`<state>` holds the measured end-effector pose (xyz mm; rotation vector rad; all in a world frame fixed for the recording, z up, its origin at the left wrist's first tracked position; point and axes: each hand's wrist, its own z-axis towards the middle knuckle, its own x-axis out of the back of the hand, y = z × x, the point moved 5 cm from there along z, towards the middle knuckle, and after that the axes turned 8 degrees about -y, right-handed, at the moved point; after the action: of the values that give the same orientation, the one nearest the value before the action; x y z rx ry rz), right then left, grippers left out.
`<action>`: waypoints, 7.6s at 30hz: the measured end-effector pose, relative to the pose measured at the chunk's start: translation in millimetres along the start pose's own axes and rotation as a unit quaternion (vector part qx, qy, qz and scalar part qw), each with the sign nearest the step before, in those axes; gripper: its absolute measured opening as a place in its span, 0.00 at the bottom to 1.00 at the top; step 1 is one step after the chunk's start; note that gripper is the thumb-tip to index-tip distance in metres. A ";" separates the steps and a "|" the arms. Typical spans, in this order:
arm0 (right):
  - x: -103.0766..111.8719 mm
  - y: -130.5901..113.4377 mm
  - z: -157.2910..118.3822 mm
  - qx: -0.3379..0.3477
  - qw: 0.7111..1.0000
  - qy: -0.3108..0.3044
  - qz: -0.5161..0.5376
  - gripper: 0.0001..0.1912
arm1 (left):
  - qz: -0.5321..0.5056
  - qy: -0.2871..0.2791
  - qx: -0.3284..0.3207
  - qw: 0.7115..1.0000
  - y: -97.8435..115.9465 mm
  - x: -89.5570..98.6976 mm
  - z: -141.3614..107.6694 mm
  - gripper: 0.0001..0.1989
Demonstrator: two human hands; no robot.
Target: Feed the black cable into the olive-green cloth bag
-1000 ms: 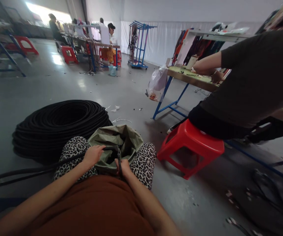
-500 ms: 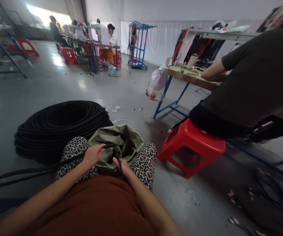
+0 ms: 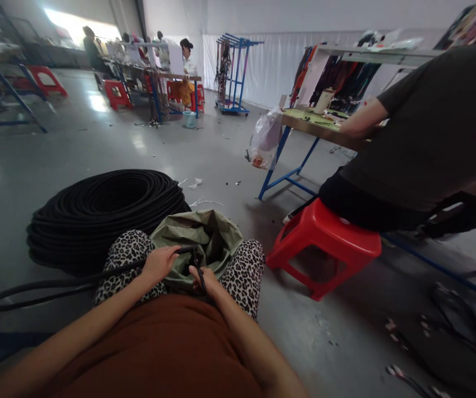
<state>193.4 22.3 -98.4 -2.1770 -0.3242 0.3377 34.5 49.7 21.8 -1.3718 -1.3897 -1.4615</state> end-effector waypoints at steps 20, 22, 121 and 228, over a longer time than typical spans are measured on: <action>-0.2 -2.1 -3.8 -0.017 1.000 0.002 0.015 0.20 | 0.024 -0.047 -0.019 0.998 2.3 -8.7 -0.7 0.17; -1.7 -4.2 -6.0 -0.022 0.999 0.005 0.023 0.21 | 0.029 -0.054 -0.018 0.998 2.9 -10.0 -0.9 0.17; -3.3 -4.1 -9.2 0.005 0.999 0.010 -0.033 0.24 | 0.018 -0.033 -0.039 0.999 8.7 -7.1 4.1 0.16; 2.7 -5.8 -10.4 -0.012 0.998 0.045 -0.033 0.21 | 0.025 -0.020 -0.036 0.999 0.9 -0.3 -3.4 0.17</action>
<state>199.0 18.9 -88.1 -2.1920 -0.3511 0.1988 34.6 46.2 22.2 -1.4780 -1.3295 -1.4712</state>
